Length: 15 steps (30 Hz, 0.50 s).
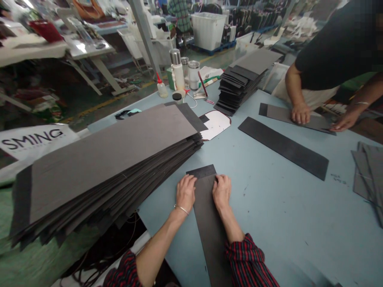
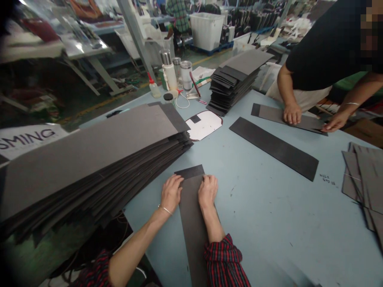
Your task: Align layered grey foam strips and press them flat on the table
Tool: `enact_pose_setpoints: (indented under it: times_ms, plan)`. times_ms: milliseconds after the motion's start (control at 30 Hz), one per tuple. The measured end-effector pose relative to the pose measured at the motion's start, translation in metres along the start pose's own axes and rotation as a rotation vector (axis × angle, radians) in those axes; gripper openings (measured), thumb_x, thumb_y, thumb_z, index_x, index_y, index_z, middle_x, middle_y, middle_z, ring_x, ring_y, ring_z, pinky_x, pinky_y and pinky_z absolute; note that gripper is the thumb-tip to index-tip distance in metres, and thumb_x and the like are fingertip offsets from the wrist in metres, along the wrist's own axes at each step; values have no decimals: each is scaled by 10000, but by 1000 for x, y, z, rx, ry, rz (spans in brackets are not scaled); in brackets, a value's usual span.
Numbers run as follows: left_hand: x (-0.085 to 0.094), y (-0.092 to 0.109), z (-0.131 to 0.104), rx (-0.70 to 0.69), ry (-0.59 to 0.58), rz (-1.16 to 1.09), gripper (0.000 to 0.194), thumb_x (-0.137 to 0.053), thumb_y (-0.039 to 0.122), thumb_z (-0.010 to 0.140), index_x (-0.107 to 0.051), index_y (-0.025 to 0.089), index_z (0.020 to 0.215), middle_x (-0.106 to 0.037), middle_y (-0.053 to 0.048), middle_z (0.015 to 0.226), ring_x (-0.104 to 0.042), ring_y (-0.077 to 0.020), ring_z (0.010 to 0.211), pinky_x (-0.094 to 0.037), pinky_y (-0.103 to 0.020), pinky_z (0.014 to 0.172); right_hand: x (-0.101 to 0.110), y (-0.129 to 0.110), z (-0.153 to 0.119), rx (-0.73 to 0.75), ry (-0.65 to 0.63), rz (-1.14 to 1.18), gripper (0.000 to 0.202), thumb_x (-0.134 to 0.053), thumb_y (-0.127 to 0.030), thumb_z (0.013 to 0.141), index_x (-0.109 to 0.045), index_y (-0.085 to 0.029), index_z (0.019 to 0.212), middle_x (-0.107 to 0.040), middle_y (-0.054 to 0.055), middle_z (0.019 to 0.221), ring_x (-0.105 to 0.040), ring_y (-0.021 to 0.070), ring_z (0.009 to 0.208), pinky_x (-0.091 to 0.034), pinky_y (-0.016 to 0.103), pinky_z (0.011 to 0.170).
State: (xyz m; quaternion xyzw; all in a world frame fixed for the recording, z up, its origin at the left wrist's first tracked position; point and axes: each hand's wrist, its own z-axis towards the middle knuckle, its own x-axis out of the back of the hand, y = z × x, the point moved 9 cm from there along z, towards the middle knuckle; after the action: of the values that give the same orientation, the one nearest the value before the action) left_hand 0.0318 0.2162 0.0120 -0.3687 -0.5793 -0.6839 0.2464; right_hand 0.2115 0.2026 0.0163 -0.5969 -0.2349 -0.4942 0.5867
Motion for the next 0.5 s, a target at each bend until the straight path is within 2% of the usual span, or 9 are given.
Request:
enact_pose_setpoints:
  times_ms: [33, 67, 100, 200, 267, 333, 433, 500]
  plan:
    - [-7, 19, -5, -193, -32, 23, 402, -432, 124, 886, -517, 182, 1276, -511, -114, 1377, -321, -232, 1380, -307, -427, 1098, -1, -3, -3, 35, 21, 25, 277, -414, -143, 881, -630, -156, 1055, -567, 134, 1053, -481, 245, 1003, -411, 385, 856]
    - [-17, 33, -11, -329, -80, 44, 451, -394, 123, 899, -456, 173, 1343, -444, -106, 1441, -244, -224, 1415, -268, -442, 1127, -3, -4, -6, 66, 43, 46, 285, -396, -136, 894, -633, -155, 1052, -567, 134, 1060, -480, 237, 1004, -415, 388, 863]
    - [-26, 40, -16, -407, -123, 79, 488, -382, 148, 910, -389, 162, 1398, -380, -103, 1487, -189, -227, 1433, -234, -462, 1146, -4, -5, -9, 91, 67, 58, 285, -388, -134, 904, -635, -151, 1046, -569, 136, 1059, -481, 232, 1004, -419, 392, 868]
    - [-41, 46, -21, -425, -157, 244, 580, -388, 252, 927, -235, 146, 1476, -231, -101, 1553, -114, -252, 1447, -150, -510, 1171, -7, -6, -17, 127, 117, 33, 271, -402, -129, 917, -632, -135, 1060, -579, 140, 1052, -488, 227, 1008, -432, 396, 882]
    - [-42, 47, -20, -409, -146, 332, 591, -379, 281, 928, -225, 141, 1482, -195, -96, 1562, -99, -255, 1448, -128, -508, 1178, -11, -5, -19, 113, 104, -25, 280, -403, -122, 921, -621, -123, 1096, -584, 149, 1086, -495, 231, 1036, -430, 398, 904]
    - [-43, 49, -21, -423, -140, 394, 595, -370, 272, 920, -230, 130, 1480, -184, -96, 1562, -96, -259, 1448, -120, -508, 1181, -16, -6, -19, 94, 55, -93, 324, -386, -118, 926, -585, -107, 1182, -556, 172, 1218, -473, 246, 1141, -405, 417, 964]
    - [-45, 51, -22, -458, -123, 443, 605, -361, 244, 903, -232, 106, 1477, -185, -106, 1558, -100, -267, 1447, -112, -515, 1180, -22, -17, -18, 168, -81, -162, 437, -344, -152, 948, -431, -96, 1373, -391, 155, 1458, -306, 253, 1358, -314, 443, 1078]
    - [-48, 50, -23, -474, -101, 451, 610, -360, 237, 896, -235, 97, 1476, -191, -116, 1554, -108, -272, 1446, -114, -522, 1176, -22, -26, -20, 260, -167, -189, 500, -333, -229, 968, -305, -108, 1453, -266, 119, 1535, -180, 239, 1427, -258, 447, 1124]
